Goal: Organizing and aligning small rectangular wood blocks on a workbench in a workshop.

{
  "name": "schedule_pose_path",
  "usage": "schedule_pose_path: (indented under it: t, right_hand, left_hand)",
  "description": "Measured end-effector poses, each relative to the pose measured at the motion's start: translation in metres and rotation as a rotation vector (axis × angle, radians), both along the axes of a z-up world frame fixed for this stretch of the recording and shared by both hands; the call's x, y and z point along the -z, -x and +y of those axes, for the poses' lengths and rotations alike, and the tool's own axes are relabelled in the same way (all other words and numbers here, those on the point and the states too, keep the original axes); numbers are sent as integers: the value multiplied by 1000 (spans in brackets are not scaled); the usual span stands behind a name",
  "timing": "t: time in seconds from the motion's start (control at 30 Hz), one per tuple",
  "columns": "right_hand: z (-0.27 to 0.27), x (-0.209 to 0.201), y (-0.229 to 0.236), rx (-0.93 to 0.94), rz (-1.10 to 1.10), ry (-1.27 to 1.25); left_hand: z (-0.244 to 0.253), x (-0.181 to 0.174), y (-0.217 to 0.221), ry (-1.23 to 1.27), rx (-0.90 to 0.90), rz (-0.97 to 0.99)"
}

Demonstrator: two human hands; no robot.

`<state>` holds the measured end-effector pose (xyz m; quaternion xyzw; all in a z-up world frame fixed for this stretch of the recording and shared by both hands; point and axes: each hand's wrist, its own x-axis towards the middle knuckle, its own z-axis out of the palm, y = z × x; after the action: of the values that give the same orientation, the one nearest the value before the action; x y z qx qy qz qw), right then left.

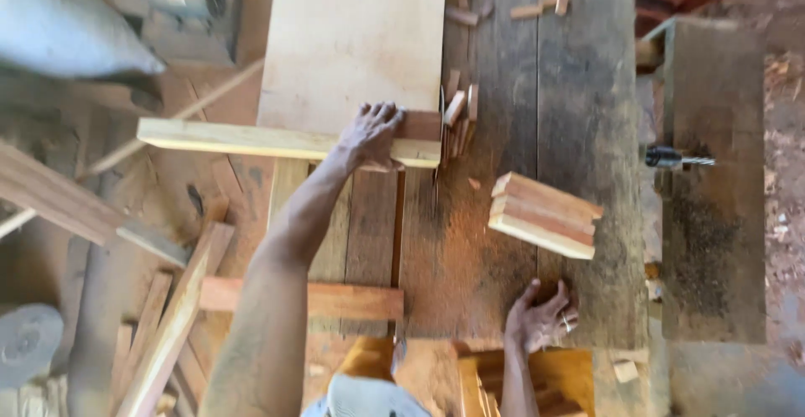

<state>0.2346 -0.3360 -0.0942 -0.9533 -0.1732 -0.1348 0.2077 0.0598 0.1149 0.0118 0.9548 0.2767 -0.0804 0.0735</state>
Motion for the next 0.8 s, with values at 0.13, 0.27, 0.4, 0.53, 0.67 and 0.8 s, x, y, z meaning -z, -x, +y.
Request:
schedule_pose_path:
  t: [0.13, 0.27, 0.4, 0.53, 0.67, 0.8]
  right_hand:
    - [-9, 6, 4, 20, 58, 13]
    - [1, -6, 6, 82, 123, -33]
    - [-1, -8, 10, 66, 128, -41]
    - [-4, -10, 5, 33, 147, -30]
    - [-7, -5, 7, 25, 133, -84]
    - [-6, -10, 6, 2, 93, -26]
  left_hand:
    - [-17, 3, 6, 34, 23, -34]
    - [-66, 3, 29, 37, 22, -58]
    - [-111, 3, 59, 48, 62, -100]
    - [-100, 43, 62, 258, -37, -338]
    - [-77, 25, 33, 244, -105, -181]
    - [-43, 22, 30, 319, -220, -208]
